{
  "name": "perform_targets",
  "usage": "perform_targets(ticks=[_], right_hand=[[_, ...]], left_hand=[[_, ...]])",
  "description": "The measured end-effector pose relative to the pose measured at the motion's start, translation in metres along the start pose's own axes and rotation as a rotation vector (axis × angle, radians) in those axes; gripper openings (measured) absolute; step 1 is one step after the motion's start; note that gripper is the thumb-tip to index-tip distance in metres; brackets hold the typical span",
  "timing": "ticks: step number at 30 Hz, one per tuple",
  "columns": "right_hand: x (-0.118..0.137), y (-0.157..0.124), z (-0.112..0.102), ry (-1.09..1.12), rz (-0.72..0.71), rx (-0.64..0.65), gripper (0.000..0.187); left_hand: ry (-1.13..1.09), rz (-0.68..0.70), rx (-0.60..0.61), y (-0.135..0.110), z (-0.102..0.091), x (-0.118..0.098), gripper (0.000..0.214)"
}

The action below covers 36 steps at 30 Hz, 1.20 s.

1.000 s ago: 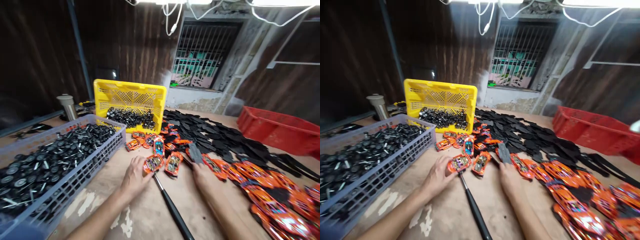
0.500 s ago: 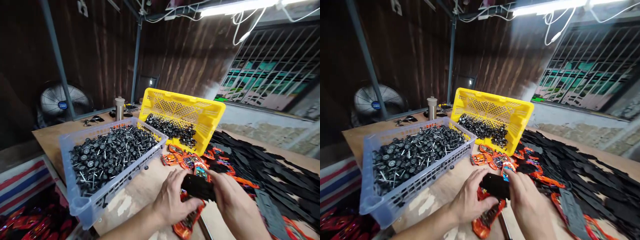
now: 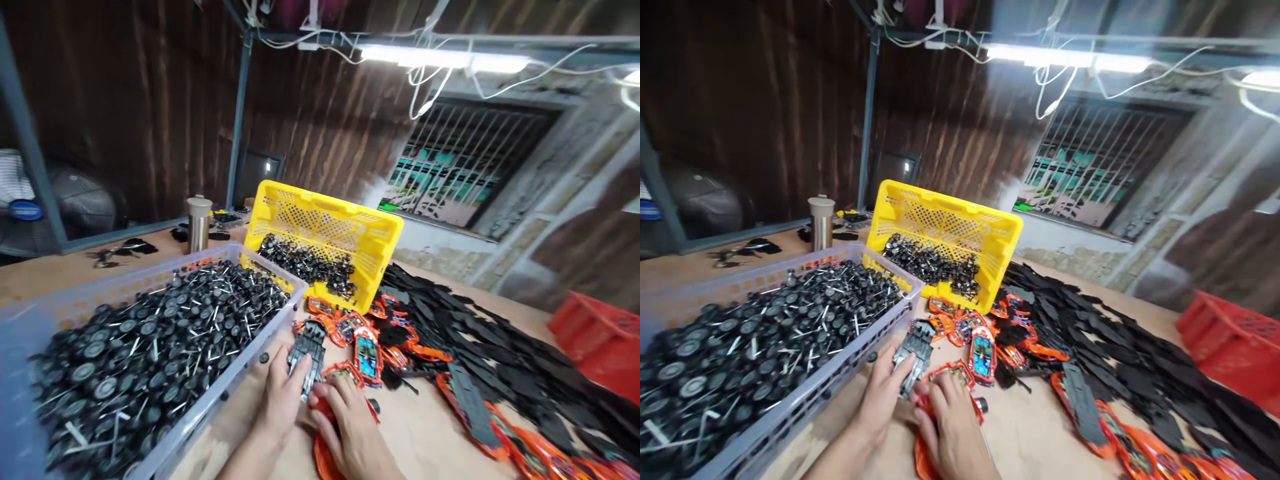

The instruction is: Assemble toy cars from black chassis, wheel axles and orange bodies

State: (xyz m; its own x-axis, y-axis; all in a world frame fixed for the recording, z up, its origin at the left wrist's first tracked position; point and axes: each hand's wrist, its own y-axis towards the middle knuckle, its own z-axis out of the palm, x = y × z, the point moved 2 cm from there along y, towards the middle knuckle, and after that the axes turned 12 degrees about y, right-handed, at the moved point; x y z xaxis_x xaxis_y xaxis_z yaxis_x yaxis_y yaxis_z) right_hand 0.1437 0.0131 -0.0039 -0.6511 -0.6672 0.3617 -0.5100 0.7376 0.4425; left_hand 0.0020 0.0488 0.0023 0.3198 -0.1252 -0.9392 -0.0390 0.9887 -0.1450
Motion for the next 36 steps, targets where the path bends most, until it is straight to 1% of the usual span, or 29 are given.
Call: perform_targets(ticks=[2, 3, 4, 5, 6, 8, 10, 12, 13, 15, 17, 19, 21, 22, 23, 25, 27, 29, 31, 32, 33, 35, 36], right_hand=[[-0.018, 0.026, -0.010, -0.015, 0.089, 0.031, 0.015], [-0.031, 0.042, -0.018, -0.052, 0.146, 0.040, 0.016], [-0.047, 0.060, -0.027, -0.114, 0.224, 0.037, 0.017], [-0.067, 0.077, -0.036, -0.212, 0.357, 0.017, 0.019], [-0.087, 0.093, -0.044, -0.257, 0.430, -0.006, 0.022], [-0.128, 0.121, -0.054, -0.312, 0.530, -0.029, 0.023], [-0.165, 0.138, -0.056, -0.347, 0.624, -0.018, 0.027], [-0.191, 0.147, -0.052, -0.363, 0.703, 0.012, 0.034], [-0.199, 0.149, -0.048, -0.364, 0.732, 0.028, 0.035], [-0.206, 0.152, -0.041, -0.355, 0.772, 0.051, 0.035], [-0.203, 0.153, -0.039, -0.332, 0.786, 0.063, 0.035], [-0.193, 0.150, -0.047, -0.295, 0.775, 0.067, 0.035], [-0.177, 0.137, -0.067, -0.245, 0.747, 0.064, 0.030], [-0.168, 0.126, -0.080, -0.217, 0.733, 0.064, 0.026], [-0.158, 0.110, -0.094, -0.186, 0.721, 0.070, 0.028], [-0.138, 0.069, -0.121, -0.117, 0.733, 0.102, 0.037], [-0.118, 0.022, -0.138, -0.015, 0.769, 0.189, 0.038], [-0.101, -0.020, -0.142, 0.103, 0.813, 0.302, 0.033], [-0.086, -0.051, -0.140, 0.185, 0.850, 0.359, 0.032], [-0.080, -0.060, -0.138, 0.198, 0.861, 0.342, 0.033], [-0.073, -0.065, -0.138, 0.195, 0.866, 0.297, 0.034], [-0.056, -0.067, -0.139, 0.169, 0.849, 0.154, 0.037], [-0.045, -0.065, -0.139, 0.179, 0.816, 0.073, 0.036]], left_hand=[[-0.004, -0.020, 0.031, -0.002, 0.002, 0.001, 0.048], [-0.008, -0.038, 0.038, -0.002, 0.003, 0.002, 0.050], [-0.026, -0.063, 0.026, -0.002, 0.003, 0.004, 0.052], [-0.046, -0.089, 0.015, -0.001, 0.003, 0.005, 0.052], [-0.068, -0.111, 0.006, 0.000, 0.004, 0.007, 0.051], [-0.111, -0.145, 0.012, 0.003, 0.005, 0.010, 0.050], [-0.146, -0.176, 0.026, 0.006, 0.008, 0.014, 0.051], [-0.158, -0.200, 0.042, 0.009, 0.011, 0.016, 0.052], [-0.155, -0.207, 0.051, 0.010, 0.012, 0.016, 0.053], [-0.143, -0.218, 0.067, 0.010, 0.014, 0.016, 0.052], [-0.149, -0.233, 0.081, 0.008, 0.015, 0.015, 0.053], [-0.170, -0.244, 0.107, 0.007, 0.016, 0.013, 0.057], [-0.180, -0.250, 0.137, 0.006, 0.016, 0.012, 0.060], [-0.169, -0.242, 0.155, 0.006, 0.016, 0.011, 0.059], [-0.143, -0.227, 0.181, 0.006, 0.016, 0.010, 0.057], [-0.065, -0.186, 0.250, 0.004, 0.017, 0.008, 0.051], [0.015, -0.169, 0.338, 0.000, 0.018, 0.006, 0.048], [0.077, -0.190, 0.421, -0.007, 0.021, 0.005, 0.049], [0.113, -0.208, 0.497, -0.016, 0.025, 0.004, 0.051], [0.122, -0.213, 0.530, -0.021, 0.027, 0.004, 0.051], [0.126, -0.214, 0.553, -0.026, 0.030, 0.004, 0.051], [0.128, -0.204, 0.570, -0.039, 0.037, 0.006, 0.051], [0.132, -0.193, 0.576, -0.045, 0.041, 0.007, 0.051]])
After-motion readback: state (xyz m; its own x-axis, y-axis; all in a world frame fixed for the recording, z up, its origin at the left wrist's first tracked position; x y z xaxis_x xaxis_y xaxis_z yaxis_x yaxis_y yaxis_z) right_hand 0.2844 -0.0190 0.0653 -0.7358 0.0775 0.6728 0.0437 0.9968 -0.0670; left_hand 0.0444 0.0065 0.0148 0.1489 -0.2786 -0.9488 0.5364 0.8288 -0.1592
